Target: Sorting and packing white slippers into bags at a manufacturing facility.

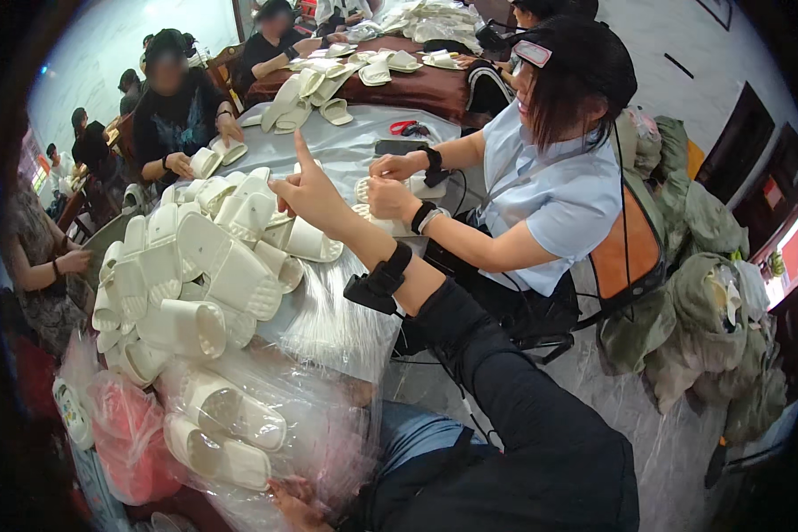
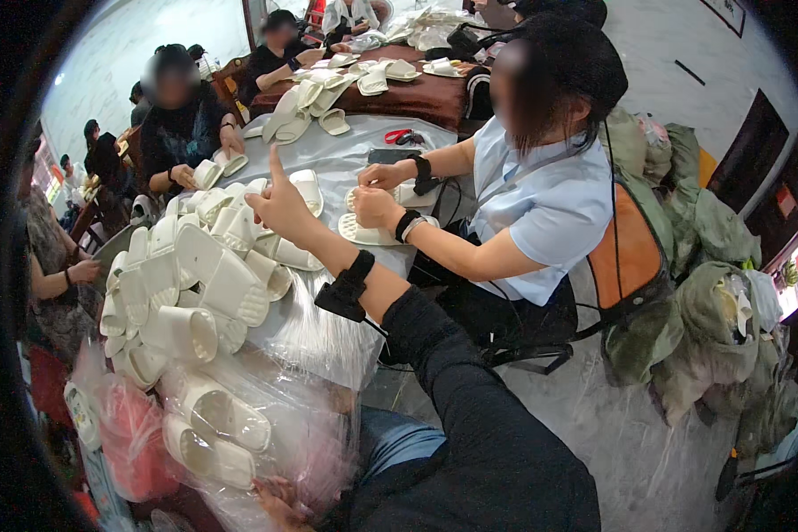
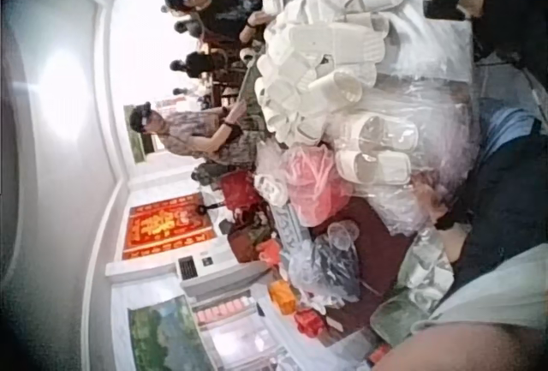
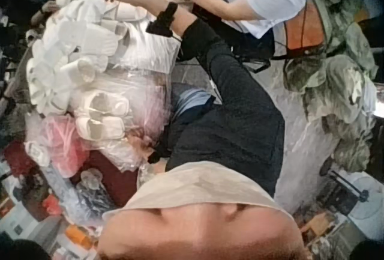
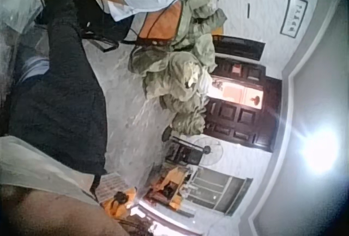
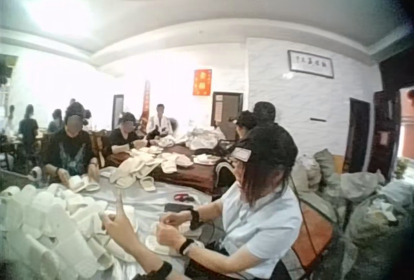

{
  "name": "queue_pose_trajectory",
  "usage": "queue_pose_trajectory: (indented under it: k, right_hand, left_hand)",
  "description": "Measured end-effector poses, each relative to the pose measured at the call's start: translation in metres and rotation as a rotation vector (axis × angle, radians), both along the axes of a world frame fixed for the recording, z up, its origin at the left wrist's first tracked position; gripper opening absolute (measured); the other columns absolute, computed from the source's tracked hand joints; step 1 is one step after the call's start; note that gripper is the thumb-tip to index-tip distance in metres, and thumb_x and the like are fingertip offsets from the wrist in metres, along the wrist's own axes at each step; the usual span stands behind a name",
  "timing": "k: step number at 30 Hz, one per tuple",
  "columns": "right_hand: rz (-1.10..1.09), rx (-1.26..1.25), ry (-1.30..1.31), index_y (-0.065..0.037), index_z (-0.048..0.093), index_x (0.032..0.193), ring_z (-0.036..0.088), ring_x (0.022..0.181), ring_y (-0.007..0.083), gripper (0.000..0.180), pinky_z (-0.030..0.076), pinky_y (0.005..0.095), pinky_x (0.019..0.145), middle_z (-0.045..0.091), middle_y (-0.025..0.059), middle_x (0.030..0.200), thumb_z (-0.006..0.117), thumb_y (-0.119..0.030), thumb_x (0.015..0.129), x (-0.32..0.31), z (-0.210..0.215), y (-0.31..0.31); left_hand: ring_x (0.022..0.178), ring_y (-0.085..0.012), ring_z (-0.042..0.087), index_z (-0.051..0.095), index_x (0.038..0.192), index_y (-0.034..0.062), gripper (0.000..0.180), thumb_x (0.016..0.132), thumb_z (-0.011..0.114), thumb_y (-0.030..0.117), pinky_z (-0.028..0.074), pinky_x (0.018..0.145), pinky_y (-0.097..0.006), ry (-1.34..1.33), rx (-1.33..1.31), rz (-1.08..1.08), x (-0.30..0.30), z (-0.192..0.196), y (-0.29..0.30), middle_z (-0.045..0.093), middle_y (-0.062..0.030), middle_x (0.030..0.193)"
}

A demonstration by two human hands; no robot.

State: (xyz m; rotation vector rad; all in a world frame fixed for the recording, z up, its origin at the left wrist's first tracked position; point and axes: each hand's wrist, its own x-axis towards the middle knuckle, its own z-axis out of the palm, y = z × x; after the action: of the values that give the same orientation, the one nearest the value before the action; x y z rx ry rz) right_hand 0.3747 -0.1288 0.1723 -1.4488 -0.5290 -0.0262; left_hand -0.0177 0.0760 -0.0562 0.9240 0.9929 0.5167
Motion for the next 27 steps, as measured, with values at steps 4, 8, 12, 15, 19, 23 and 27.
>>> queue_pose_trajectory:
  k: [4,8,12,15,19,23,27]
  right_hand:
    - [-0.017,-0.053,0.028,-0.010,-0.010,0.144,0.052,0.054,0.0095,0.090,0.043,0.0242,0.050,0.057,0.0041,0.063,0.056,-0.012,0.084,-0.008,0.001,0.004]
    - [0.255,-0.436,-0.407,-0.008,0.063,0.106,0.054,0.066,0.0137,0.028,0.045,0.0288,0.064,0.059,0.0047,0.071,0.063,-0.022,0.081,-0.074,-0.006,0.011]
    - [1.233,-0.698,-0.211,-0.006,0.050,0.125,0.058,0.072,0.0187,0.046,0.046,0.0334,0.067,0.063,0.0130,0.081,0.060,-0.028,0.086,-0.129,-0.060,0.023]
    - [1.369,-0.843,-0.313,-0.005,0.048,0.127,0.059,0.075,0.0217,0.049,0.046,0.0337,0.069,0.064,0.0139,0.083,0.059,-0.030,0.086,-0.156,-0.110,0.043]
    - [1.335,-0.833,-0.124,-0.006,0.047,0.129,0.059,0.081,0.0230,0.049,0.047,0.0326,0.071,0.062,0.0138,0.091,0.058,-0.031,0.087,-0.163,-0.123,0.028]
    - [1.337,-0.809,0.022,-0.008,0.045,0.131,0.057,0.083,0.0196,0.049,0.046,0.0319,0.070,0.061,0.0119,0.094,0.056,-0.032,0.089,-0.161,-0.111,0.021]
    - [1.287,-0.815,0.011,-0.008,0.044,0.132,0.056,0.083,0.0180,0.050,0.046,0.0314,0.070,0.060,0.0113,0.093,0.056,-0.033,0.089,-0.156,-0.108,0.019]
  left_hand:
    - [0.041,-0.0045,0.037,0.048,0.085,0.0149,0.031,0.091,0.049,0.045,0.029,0.038,-0.017,0.003,-0.049,0.172,0.004,0.022,-0.012,0.046,0.0029,0.057]
    - [0.044,-0.0068,0.040,0.051,0.083,0.0100,0.036,0.091,0.049,0.045,0.032,0.041,-0.019,-0.030,-0.060,-0.178,-0.021,-0.045,0.024,0.047,0.0014,0.055]
    - [0.055,-0.0125,0.045,0.052,0.095,0.0087,0.017,0.084,0.060,0.019,0.030,0.039,-0.026,0.043,0.237,-0.591,-0.030,-0.013,0.018,0.050,-0.0028,0.079]
    - [0.046,-0.0111,0.033,0.044,0.079,0.0119,0.014,0.086,0.054,0.017,0.022,0.039,-0.024,0.018,0.083,-0.562,-0.054,-0.071,0.053,0.045,-0.0036,0.074]
    - [0.043,-0.0122,0.035,0.052,0.093,0.0073,0.014,0.089,0.048,0.020,0.024,0.037,-0.024,-0.001,0.021,-0.203,-0.011,0.034,-0.013,0.050,-0.0066,0.077]
    - [0.047,-0.0069,0.044,0.048,0.092,0.0120,0.031,0.091,0.051,0.042,0.036,0.042,-0.018,-0.064,-0.015,-0.155,-0.001,0.017,-0.005,0.048,0.0011,0.058]
    - [0.051,-0.0090,0.047,0.048,0.095,0.0082,0.032,0.091,0.052,0.040,0.039,0.045,-0.019,-0.062,0.000,-0.061,0.004,0.025,-0.014,0.049,-0.0004,0.061]
